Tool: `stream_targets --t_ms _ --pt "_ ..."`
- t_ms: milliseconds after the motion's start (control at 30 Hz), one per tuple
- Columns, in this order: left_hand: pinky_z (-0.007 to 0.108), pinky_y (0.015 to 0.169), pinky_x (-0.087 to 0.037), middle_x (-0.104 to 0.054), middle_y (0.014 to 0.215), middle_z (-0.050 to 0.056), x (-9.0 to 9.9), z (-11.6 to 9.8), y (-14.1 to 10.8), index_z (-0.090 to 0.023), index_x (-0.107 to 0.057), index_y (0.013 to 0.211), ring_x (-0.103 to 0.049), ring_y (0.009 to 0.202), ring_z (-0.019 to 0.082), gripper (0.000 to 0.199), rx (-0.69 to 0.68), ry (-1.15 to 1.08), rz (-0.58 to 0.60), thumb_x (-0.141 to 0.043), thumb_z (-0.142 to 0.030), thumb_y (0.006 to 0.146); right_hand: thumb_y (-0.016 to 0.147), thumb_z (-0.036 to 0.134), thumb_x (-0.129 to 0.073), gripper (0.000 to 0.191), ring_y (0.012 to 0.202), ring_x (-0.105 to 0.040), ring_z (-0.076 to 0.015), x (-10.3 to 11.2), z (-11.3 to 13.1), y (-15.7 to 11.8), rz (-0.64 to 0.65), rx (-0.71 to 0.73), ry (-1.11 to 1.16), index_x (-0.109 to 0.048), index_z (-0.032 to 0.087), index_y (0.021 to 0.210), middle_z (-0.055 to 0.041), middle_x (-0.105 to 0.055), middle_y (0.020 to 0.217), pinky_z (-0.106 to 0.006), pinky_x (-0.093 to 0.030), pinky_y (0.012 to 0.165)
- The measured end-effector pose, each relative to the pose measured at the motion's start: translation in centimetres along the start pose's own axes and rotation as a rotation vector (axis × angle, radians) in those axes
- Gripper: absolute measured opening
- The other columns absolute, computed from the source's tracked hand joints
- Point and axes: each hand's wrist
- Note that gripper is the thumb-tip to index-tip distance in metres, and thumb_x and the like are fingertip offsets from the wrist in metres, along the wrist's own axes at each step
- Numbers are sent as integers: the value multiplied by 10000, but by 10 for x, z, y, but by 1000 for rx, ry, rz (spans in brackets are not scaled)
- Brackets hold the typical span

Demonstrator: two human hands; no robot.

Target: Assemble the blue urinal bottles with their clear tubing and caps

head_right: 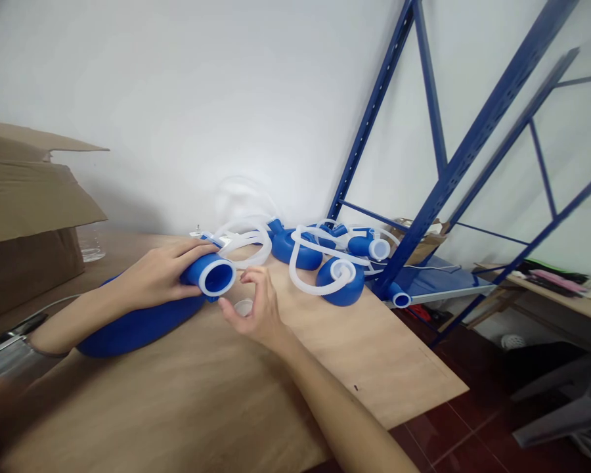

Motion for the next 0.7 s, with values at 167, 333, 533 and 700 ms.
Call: stream_targets --t_ms 167,333,533,700 --pt "440 1021 -523 -609 1454 163 1 -2 1 -187 -496 1459 -611 1292 356 677 3 -6 7 -732 -426 871 929 369 -727 265 1136 -632 -297 2 18 6 28 244 -327 -693 266 1170 -97 -730 1098 -453 -527 965" --pt "492 1044 -511 -599 1465 171 -1 -4 1 -216 -492 1481 -603 1293 376 676 -33 -7 40 -738 -401 879 1000 284 -629 133 1264 -622 -337 6 20 8 204 208 -253 -758 294 1031 -64 -784 1035 -579 -483 1075" --pt "491 1085 -494 -549 1522 156 -4 -2 1 -252 -422 1531 -539 1375 349 668 -74 -116 35 -683 -354 925 1042 301 -506 260 1279 -662 -341 17 22 8 149 237 -50 -753 243 983 -90 -784 989 -590 -526 1099" --pt "529 1153 -441 -519 1546 158 -6 10 -2 -250 -440 1513 -506 1413 342 626 -5 -158 16 -657 -304 929 1029 273 -484 227 1185 -719 -320 30 35 16 17 314 -47 -709 265 1060 -75 -778 980 -584 -528 1079"
Point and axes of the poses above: each hand's wrist, its own y-axis towards the middle knuckle, its own x-axis out of the back of the hand, z = x × y
